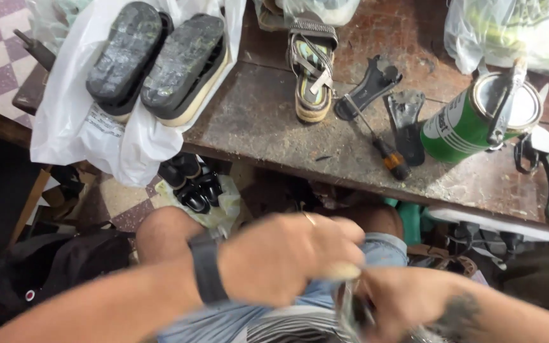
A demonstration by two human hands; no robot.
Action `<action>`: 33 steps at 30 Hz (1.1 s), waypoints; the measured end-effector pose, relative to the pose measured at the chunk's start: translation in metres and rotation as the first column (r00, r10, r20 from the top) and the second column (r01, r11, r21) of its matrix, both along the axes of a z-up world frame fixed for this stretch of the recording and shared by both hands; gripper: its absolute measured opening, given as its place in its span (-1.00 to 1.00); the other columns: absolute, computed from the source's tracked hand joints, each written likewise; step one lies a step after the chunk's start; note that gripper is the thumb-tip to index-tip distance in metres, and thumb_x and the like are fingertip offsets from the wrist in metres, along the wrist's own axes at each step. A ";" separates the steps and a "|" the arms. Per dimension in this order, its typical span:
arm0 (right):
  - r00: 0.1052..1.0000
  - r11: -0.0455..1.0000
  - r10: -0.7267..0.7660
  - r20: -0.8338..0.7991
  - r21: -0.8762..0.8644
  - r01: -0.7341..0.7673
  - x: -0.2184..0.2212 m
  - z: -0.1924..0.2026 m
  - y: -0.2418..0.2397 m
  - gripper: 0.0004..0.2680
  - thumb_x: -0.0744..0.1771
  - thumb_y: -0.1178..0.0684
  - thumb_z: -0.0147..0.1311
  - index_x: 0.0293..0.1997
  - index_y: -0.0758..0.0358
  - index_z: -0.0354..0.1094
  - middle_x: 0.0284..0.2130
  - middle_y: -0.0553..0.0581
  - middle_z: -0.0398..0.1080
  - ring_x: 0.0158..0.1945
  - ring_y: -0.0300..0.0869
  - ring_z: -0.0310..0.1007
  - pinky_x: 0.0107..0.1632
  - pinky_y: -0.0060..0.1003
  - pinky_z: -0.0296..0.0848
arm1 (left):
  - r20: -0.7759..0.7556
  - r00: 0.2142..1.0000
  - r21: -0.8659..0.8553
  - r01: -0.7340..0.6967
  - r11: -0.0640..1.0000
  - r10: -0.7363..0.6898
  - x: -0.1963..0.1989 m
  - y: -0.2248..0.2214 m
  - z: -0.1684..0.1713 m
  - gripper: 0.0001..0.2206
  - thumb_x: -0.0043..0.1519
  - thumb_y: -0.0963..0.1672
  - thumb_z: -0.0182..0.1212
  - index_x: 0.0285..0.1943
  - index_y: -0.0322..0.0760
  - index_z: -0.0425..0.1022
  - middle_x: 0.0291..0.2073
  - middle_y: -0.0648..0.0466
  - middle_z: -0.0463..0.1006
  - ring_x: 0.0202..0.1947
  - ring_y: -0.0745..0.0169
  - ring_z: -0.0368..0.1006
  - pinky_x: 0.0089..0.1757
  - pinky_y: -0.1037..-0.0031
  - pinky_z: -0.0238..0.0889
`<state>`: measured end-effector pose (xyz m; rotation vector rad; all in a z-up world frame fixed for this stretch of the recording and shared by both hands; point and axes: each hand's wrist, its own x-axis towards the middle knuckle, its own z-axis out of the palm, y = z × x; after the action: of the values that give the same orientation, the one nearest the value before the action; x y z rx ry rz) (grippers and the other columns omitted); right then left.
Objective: Disassembling a sandal by prying the sole away from the upper using a tool at a repair bench.
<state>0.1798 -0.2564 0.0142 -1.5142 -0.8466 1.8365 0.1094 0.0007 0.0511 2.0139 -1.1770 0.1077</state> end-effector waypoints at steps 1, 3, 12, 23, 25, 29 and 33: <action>1.000 1.000 0.004 -0.001 -0.002 -0.004 -0.001 0.017 -0.010 -0.87 0.20 0.20 0.26 -0.31 0.14 0.40 -0.37 -0.05 0.49 -0.30 -0.28 0.46 -0.24 -0.37 0.46 | -0.001 1.000 -0.002 -0.004 1.000 0.004 0.004 0.022 0.009 -0.62 0.17 -0.33 -0.11 0.10 -0.27 0.49 0.22 0.03 0.55 0.40 -0.13 0.41 0.35 0.23 0.33; 0.919 0.955 0.264 0.292 -0.212 -0.207 0.002 0.051 -0.025 -0.87 0.37 -0.14 0.15 -0.19 -0.05 0.31 -0.33 -0.28 0.29 -0.25 -0.48 0.20 -0.23 -0.40 0.25 | -0.038 0.887 0.225 -0.441 0.869 0.460 0.018 0.070 0.033 -0.77 0.42 -0.16 -0.06 0.10 -0.14 0.53 0.20 0.05 0.54 -0.04 0.01 0.62 -0.06 0.15 0.45; 0.545 0.544 -0.821 0.172 0.525 0.655 0.035 0.026 -0.043 -0.51 0.20 0.10 0.47 0.19 0.26 0.29 -0.16 0.12 0.42 -0.17 -0.19 0.45 -0.13 -0.30 0.43 | -0.112 0.148 -0.453 -0.888 0.082 0.983 0.091 0.115 -0.009 -0.55 0.09 -0.21 0.34 0.22 -0.18 0.53 0.10 -0.06 0.43 0.19 -0.02 0.37 0.23 0.27 0.22; 0.663 -0.071 -0.601 -0.446 0.856 0.511 0.043 0.008 0.020 -0.66 0.30 0.22 0.44 0.05 -0.01 0.30 0.13 0.05 0.26 0.45 0.02 0.10 0.62 0.19 -0.06 | -0.211 -0.108 -0.376 -0.908 -0.183 0.972 0.053 0.051 -0.125 -0.31 0.41 -0.03 0.23 0.59 -0.51 -0.01 0.48 -0.53 -0.05 0.47 -0.61 0.02 0.29 -0.11 0.17; 0.683 -0.066 -0.608 -0.404 0.883 0.464 0.050 0.001 0.021 -0.67 0.32 0.24 0.37 0.11 -0.04 0.34 0.18 0.07 0.24 0.49 0.04 0.06 0.64 0.20 -0.08 | -0.050 -0.127 -0.360 -0.923 -0.136 0.991 0.017 0.018 -0.112 -0.30 0.44 -0.02 0.18 0.63 -0.53 -0.03 0.50 -0.65 -0.03 0.55 -0.72 -0.11 0.46 -0.29 -0.16; 0.559 -0.003 -0.829 -0.013 1.000 0.020 0.037 -0.014 0.030 -0.68 0.26 -0.03 0.45 -0.03 -0.11 0.30 0.30 0.13 0.20 0.54 0.09 0.12 0.66 0.07 0.12 | -0.905 0.424 -0.422 -0.884 0.204 -0.034 -0.019 -0.041 -0.108 -0.43 0.28 0.14 0.01 0.27 -0.30 0.47 0.03 -0.10 0.62 0.00 0.02 0.57 -0.07 0.22 0.46; 0.050 0.370 -0.921 0.386 0.908 -0.197 -0.007 -0.023 0.041 -0.82 0.24 -0.20 0.39 -0.30 -0.18 0.41 0.19 0.15 0.27 0.40 0.19 0.26 0.44 0.07 0.31 | -0.687 0.211 -0.313 -0.950 0.021 -0.695 -0.012 -0.051 -0.084 -0.33 0.31 0.18 0.04 0.15 -0.53 0.62 -0.19 -0.18 0.67 -0.31 -0.01 0.51 -0.48 0.25 0.36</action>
<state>0.1731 -0.2151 -0.0088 -1.7372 -1.2231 -0.5016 0.0969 -0.0506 -0.0330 0.2796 0.4525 -0.1695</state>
